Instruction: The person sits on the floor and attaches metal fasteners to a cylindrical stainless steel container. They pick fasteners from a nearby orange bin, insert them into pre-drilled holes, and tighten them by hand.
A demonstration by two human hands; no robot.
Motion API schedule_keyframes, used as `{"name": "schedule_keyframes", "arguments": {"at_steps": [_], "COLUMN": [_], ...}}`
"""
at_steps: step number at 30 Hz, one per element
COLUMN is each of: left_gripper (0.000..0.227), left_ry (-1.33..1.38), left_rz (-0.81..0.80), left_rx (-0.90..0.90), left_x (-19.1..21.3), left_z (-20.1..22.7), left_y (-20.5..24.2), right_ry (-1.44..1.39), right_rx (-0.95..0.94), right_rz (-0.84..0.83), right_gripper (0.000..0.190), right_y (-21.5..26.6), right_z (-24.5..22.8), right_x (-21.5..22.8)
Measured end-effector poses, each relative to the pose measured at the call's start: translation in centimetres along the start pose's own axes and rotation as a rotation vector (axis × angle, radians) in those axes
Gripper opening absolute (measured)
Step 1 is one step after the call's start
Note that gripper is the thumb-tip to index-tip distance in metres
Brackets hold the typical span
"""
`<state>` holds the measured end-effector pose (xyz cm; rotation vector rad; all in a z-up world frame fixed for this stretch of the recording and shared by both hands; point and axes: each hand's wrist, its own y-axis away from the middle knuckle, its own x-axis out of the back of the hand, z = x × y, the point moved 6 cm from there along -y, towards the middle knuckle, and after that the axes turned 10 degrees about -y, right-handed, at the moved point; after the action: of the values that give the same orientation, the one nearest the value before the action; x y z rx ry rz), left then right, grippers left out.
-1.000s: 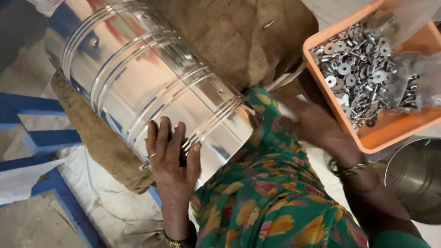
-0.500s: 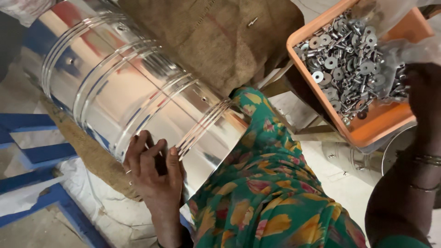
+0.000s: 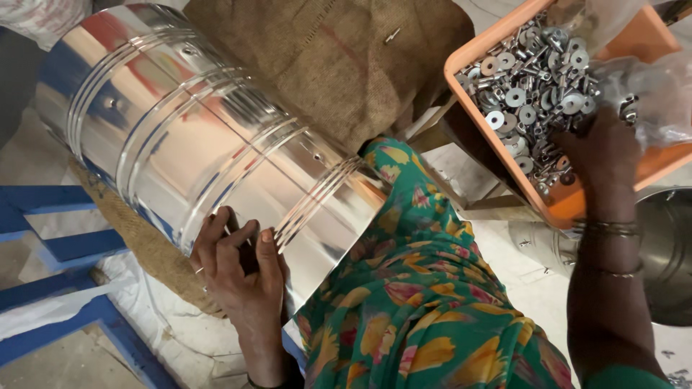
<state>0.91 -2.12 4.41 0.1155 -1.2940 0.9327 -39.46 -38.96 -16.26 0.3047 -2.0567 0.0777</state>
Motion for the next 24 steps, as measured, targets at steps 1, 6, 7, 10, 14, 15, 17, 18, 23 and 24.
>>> {"name": "schedule_keyframes", "arguments": {"at_steps": [1, 6, 7, 10, 14, 15, 17, 18, 23, 24], "left_gripper": [0.015, 0.015, 0.015, 0.014, 0.014, 0.014, 0.014, 0.014, 0.014, 0.015], "left_ry": [0.013, 0.018, 0.011, 0.028, 0.013, 0.016, 0.015, 0.010, -0.016, -0.016], "left_rz": [0.004, 0.008, 0.012, 0.001, 0.017, 0.016, 0.020, 0.023, 0.016, 0.016], "left_rx": [0.000, 0.001, 0.001, 0.023, 0.013, 0.014, 0.008, 0.000, -0.013, -0.010], "left_x": [0.0, 0.1, 0.2, 0.2, 0.3, 0.3, 0.2, 0.2, 0.0, 0.0], "left_z": [0.0, 0.0, 0.0, 0.0, 0.1, 0.1, 0.1, 0.1, -0.1, -0.1], "left_y": [0.0, -0.1, -0.1, -0.1, 0.1, 0.0, 0.0, 0.0, 0.0, 0.0], "right_ry": [-0.027, -0.070, -0.077, -0.034, -0.067, -0.067, -0.067, -0.068, -0.093, -0.142], "right_rx": [-0.041, 0.027, 0.007, 0.049, 0.110, 0.121, 0.142, 0.151, 0.180, 0.160], "right_rz": [0.017, 0.136, 0.134, 0.134, 0.144, 0.131, 0.106, 0.093, 0.018, 0.015], "right_gripper": [0.046, 0.054, 0.049, 0.040, 0.031, 0.026, 0.016, 0.019, 0.027, 0.026], "right_y": [-0.1, -0.4, -0.6, -0.8, -0.8, -0.7, -0.3, -0.2, 0.4, 0.3], "right_z": [0.2, 1.1, 1.5, 2.2, 2.6, 2.4, 2.0, 1.8, 0.6, 0.5], "right_x": [-0.6, -1.0, -1.0, -1.4, -1.7, -1.9, -2.1, -2.1, -1.1, -0.5]}}
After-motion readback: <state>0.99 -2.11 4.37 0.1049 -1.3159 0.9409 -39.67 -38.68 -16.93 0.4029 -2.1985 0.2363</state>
